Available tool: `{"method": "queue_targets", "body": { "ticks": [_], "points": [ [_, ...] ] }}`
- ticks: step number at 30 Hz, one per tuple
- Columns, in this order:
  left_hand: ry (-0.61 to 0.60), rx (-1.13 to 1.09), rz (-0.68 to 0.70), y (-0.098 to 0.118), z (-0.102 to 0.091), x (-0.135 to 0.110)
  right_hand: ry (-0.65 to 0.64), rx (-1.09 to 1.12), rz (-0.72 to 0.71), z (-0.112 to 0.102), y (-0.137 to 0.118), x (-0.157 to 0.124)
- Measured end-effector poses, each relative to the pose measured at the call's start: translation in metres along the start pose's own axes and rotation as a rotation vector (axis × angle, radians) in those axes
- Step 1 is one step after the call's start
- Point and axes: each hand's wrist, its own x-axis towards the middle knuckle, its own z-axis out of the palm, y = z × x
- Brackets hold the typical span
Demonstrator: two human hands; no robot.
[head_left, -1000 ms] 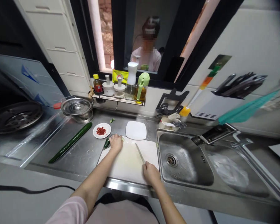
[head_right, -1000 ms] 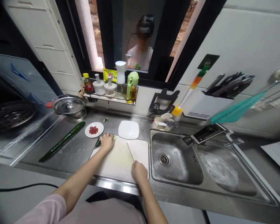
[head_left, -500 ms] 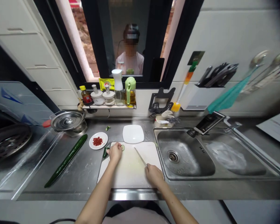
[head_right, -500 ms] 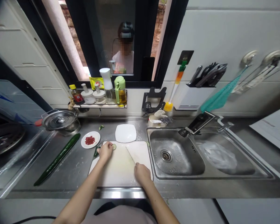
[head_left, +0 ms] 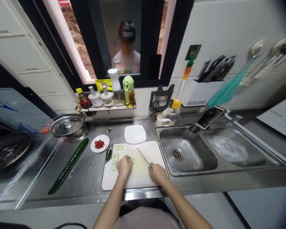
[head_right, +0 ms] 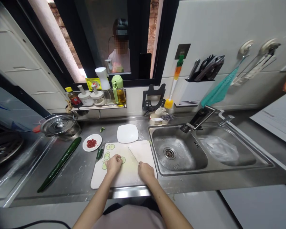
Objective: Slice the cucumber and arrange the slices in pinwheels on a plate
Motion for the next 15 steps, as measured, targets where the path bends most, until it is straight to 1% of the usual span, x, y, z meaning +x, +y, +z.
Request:
{"method": "queue_targets", "body": {
  "ticks": [3,9,12,15],
  "points": [
    [-0.011,0.019,0.012,-0.002,0.001,-0.002,0.013,-0.004,-0.002,0.001,0.000,-0.001],
    [-0.067,0.118,0.104,-0.007,0.004,-0.012,0.025,-0.001,-0.006,0.002,0.000,-0.004],
    [-0.054,0.146,0.140,-0.010,0.003,-0.014,0.022,-0.007,0.000,0.000,-0.001,-0.005],
    [-0.038,0.140,0.140,-0.010,0.004,-0.013,0.005,-0.016,-0.007,-0.003,-0.003,-0.006]
  ]
}}
